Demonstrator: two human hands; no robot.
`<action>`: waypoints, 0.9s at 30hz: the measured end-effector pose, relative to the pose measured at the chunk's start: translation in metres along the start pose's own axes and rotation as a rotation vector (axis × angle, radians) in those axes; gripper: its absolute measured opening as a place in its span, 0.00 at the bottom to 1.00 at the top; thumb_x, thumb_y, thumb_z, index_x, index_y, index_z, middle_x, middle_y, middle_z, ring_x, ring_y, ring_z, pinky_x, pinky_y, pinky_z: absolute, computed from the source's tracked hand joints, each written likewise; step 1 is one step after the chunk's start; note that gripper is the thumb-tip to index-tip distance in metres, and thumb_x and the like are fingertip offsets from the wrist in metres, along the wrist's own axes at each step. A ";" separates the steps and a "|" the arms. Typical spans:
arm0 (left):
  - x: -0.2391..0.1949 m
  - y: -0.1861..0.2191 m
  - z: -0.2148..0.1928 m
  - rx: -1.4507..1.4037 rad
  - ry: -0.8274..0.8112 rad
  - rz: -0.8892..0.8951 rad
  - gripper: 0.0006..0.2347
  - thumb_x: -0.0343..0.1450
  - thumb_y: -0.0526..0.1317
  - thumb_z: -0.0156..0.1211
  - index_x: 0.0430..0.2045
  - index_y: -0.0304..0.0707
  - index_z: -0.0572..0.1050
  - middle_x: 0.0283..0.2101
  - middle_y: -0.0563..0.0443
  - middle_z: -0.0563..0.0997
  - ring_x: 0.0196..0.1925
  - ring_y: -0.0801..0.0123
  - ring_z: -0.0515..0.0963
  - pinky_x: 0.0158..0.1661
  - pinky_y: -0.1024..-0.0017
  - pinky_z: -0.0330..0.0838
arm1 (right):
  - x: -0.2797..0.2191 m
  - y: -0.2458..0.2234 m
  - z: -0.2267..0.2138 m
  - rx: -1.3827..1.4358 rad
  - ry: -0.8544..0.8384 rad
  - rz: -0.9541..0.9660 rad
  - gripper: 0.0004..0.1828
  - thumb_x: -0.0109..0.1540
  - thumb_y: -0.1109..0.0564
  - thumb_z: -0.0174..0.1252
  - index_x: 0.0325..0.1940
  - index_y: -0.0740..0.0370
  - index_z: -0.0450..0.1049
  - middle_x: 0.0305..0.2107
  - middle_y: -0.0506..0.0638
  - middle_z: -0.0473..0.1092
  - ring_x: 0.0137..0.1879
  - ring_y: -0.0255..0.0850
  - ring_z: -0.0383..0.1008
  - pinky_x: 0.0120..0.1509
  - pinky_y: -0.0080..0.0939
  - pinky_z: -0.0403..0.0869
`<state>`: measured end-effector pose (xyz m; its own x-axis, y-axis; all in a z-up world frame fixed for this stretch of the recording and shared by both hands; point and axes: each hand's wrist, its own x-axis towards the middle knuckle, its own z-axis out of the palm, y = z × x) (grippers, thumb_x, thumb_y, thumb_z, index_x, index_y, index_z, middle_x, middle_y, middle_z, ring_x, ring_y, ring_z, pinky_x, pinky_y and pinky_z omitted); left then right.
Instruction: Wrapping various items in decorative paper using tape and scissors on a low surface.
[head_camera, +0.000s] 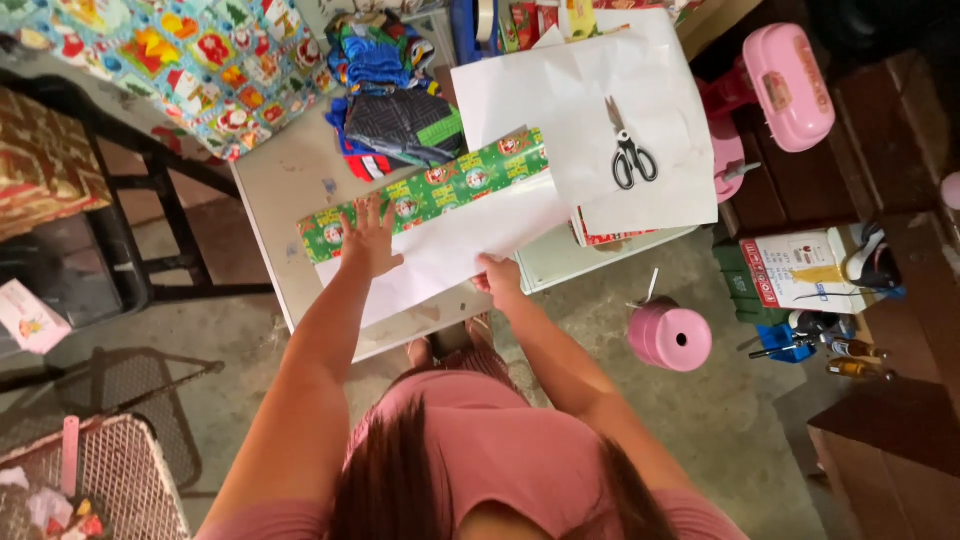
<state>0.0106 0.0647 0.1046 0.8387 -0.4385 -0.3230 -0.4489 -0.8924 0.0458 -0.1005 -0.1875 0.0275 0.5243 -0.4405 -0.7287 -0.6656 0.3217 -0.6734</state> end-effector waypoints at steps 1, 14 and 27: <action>0.007 -0.003 0.000 0.002 0.005 0.005 0.49 0.61 0.60 0.70 0.75 0.44 0.49 0.77 0.32 0.49 0.77 0.36 0.53 0.68 0.30 0.47 | 0.006 0.003 0.000 0.005 0.003 -0.005 0.26 0.57 0.52 0.68 0.46 0.74 0.64 0.23 0.64 0.74 0.21 0.48 0.79 0.23 0.44 0.81; 0.038 0.008 0.070 0.193 0.034 0.277 0.34 0.68 0.52 0.56 0.71 0.42 0.61 0.68 0.23 0.64 0.68 0.29 0.66 0.57 0.36 0.62 | -0.044 0.066 -0.045 0.084 -0.186 0.189 0.16 0.60 0.53 0.65 0.35 0.71 0.75 0.23 0.58 0.75 0.26 0.44 0.79 0.27 0.38 0.81; -0.025 0.004 0.035 0.136 -0.146 0.172 0.37 0.61 0.47 0.62 0.70 0.65 0.60 0.76 0.47 0.54 0.76 0.42 0.53 0.61 0.32 0.59 | -0.057 0.044 -0.099 -0.221 -0.052 -0.026 0.19 0.58 0.47 0.69 0.25 0.65 0.74 0.12 0.55 0.68 0.17 0.43 0.74 0.19 0.38 0.75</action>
<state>-0.0229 0.0755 0.0802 0.6978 -0.5534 -0.4547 -0.6265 -0.7793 -0.0131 -0.2122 -0.2308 0.0515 0.5658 -0.4006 -0.7206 -0.7485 0.1168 -0.6527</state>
